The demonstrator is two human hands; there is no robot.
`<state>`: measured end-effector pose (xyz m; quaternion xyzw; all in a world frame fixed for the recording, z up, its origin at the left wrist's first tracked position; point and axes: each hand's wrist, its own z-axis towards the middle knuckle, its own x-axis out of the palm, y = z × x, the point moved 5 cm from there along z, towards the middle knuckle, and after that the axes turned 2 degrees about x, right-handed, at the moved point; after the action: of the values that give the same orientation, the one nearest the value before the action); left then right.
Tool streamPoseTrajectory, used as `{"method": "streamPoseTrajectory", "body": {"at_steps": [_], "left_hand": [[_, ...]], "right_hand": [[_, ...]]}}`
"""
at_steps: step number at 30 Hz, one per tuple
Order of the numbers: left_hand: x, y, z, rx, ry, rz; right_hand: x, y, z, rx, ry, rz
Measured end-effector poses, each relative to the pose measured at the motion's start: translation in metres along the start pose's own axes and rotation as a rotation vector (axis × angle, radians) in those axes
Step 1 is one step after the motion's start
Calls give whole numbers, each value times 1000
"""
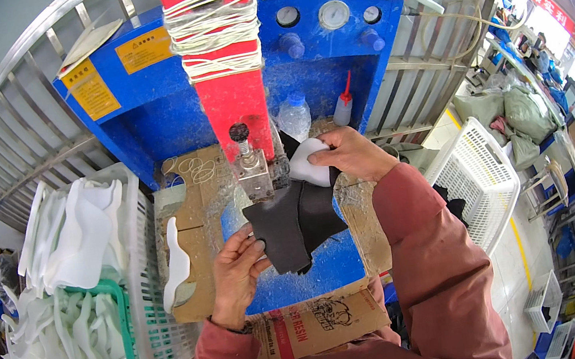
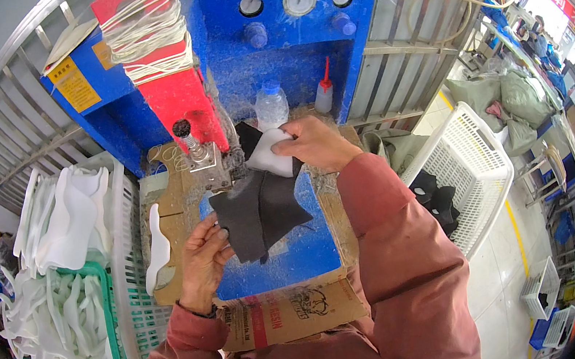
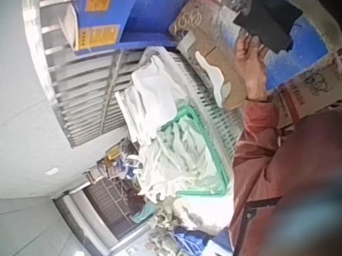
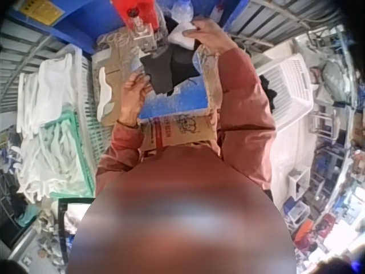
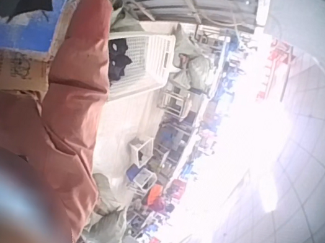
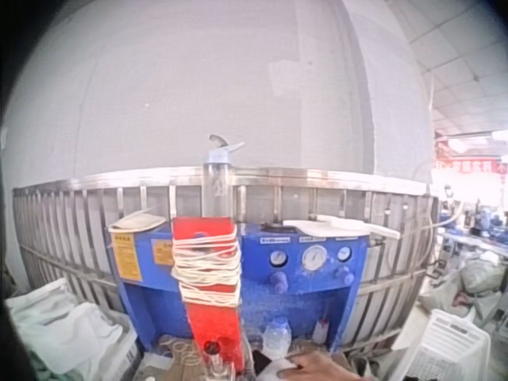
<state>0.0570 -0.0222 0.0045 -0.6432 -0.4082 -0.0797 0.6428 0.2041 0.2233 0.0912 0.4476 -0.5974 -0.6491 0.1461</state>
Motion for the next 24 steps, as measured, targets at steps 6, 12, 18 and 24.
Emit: {"method": "streamPoseTrajectory", "body": {"at_steps": [6,12,18,24], "left_hand": [[7,3,3,-16,32,9],[6,7,5,-44,39,27],[1,7,6,-54,34,52],[5,4,9,-43,52,100]], "right_hand": [[-7,5,-11,-11,-25,-25],[-5,-3,-14,-15,-33,-2],[-3,-6,-17,-51,-73,18],[-5,-7,-20,-43,-96,60]]}}
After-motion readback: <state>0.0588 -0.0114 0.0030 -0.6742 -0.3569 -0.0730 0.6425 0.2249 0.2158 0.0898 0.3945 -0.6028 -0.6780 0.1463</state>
